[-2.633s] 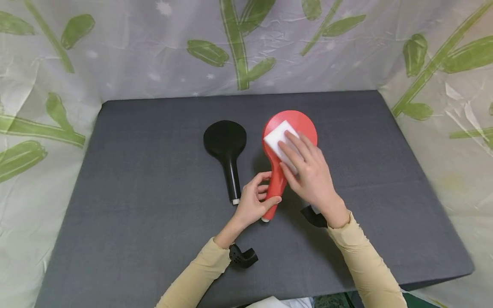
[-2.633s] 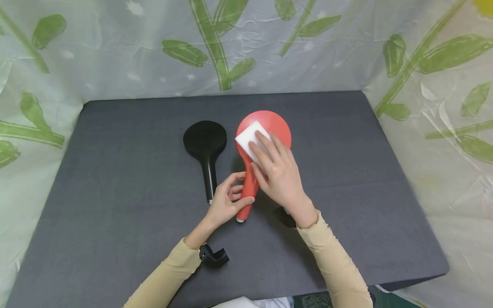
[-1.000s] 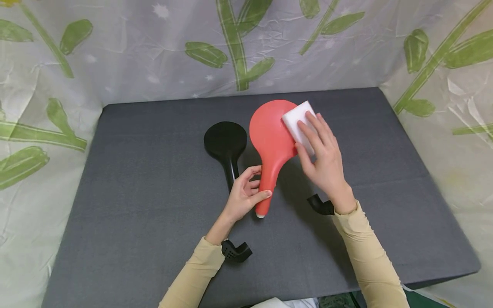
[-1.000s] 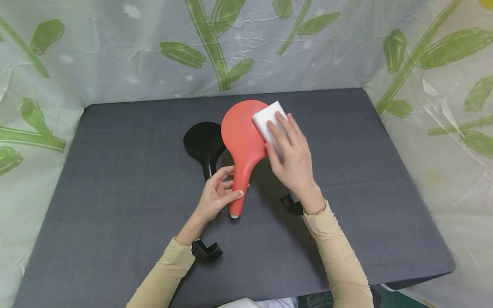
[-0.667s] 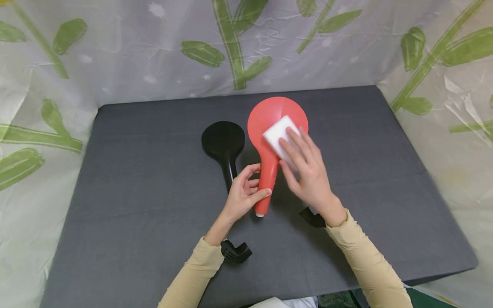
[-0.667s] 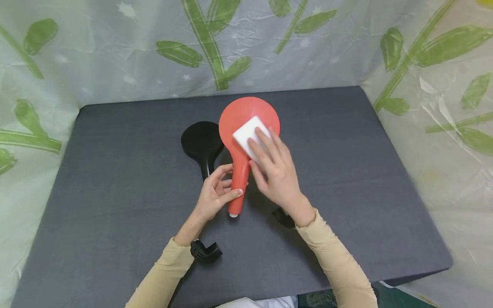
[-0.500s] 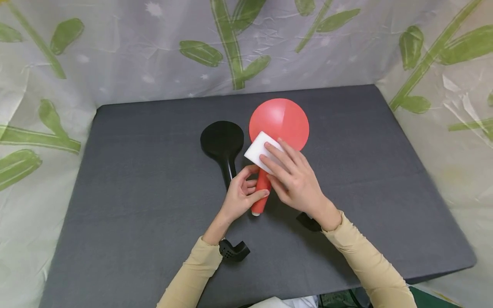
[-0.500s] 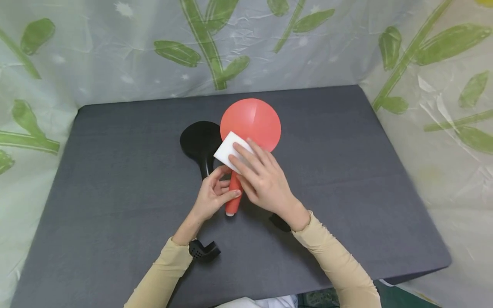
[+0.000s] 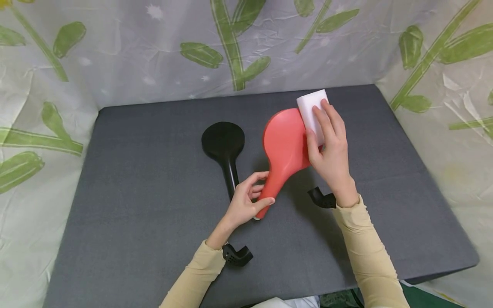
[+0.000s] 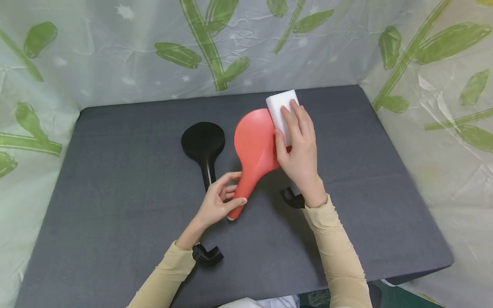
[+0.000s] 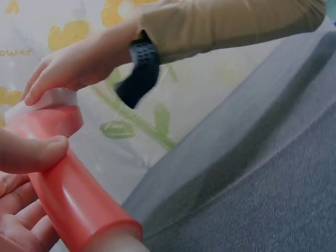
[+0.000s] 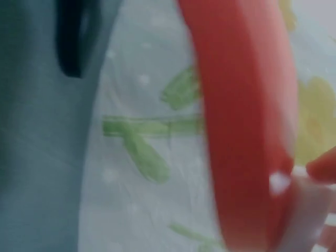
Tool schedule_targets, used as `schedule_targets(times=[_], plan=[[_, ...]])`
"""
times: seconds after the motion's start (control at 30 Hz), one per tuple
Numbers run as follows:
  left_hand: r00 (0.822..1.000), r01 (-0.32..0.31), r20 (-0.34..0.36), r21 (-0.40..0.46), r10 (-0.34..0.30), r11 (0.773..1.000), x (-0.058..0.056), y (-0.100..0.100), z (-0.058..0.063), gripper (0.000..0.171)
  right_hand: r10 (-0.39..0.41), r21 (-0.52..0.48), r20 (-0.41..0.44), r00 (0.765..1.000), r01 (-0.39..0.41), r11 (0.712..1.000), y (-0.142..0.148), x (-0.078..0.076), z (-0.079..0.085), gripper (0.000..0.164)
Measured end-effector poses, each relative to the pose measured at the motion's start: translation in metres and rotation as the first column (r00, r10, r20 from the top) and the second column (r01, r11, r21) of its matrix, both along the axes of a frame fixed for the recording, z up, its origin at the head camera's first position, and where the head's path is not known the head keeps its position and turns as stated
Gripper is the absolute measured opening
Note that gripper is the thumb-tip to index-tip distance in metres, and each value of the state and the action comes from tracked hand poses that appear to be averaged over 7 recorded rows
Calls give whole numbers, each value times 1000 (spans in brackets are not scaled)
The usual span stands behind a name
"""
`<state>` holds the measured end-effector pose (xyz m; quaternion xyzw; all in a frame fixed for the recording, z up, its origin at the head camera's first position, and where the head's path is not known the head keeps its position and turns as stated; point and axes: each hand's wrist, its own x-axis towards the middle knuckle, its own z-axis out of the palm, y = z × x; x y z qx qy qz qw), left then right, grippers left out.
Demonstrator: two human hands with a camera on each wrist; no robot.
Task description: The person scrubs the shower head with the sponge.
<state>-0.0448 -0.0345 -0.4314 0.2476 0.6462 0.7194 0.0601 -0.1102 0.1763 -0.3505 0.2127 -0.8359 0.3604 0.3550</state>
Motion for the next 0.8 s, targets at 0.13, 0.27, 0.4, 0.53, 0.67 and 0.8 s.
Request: schedule_targets(times=[0.13,0.27,0.4,0.53,0.67,0.8], plan=[[998,11,62,116,-18,993,-3,0,-1,54,94,84,-62,994,-89,993,-6,12,-12,41],[987,-2,158,270,-42,963,-8,-1,0,56,229,217,-92,969,-205,954,-18,28,-28,39],[970,-2,227,381,-92,925,-11,-4,4,60,335,265,-139,932,-291,919,-25,33,-40,36],[941,40,282,458,-188,888,-9,-5,8,57,296,162,-236,926,-263,951,-25,23,-36,32],[912,71,321,489,-255,870,-5,-5,8,53,205,-50,-222,953,-221,974,-25,14,-18,31],[896,95,333,504,-294,859,-3,-5,8,50,152,-212,-149,977,-182,960,-27,14,-8,34]])
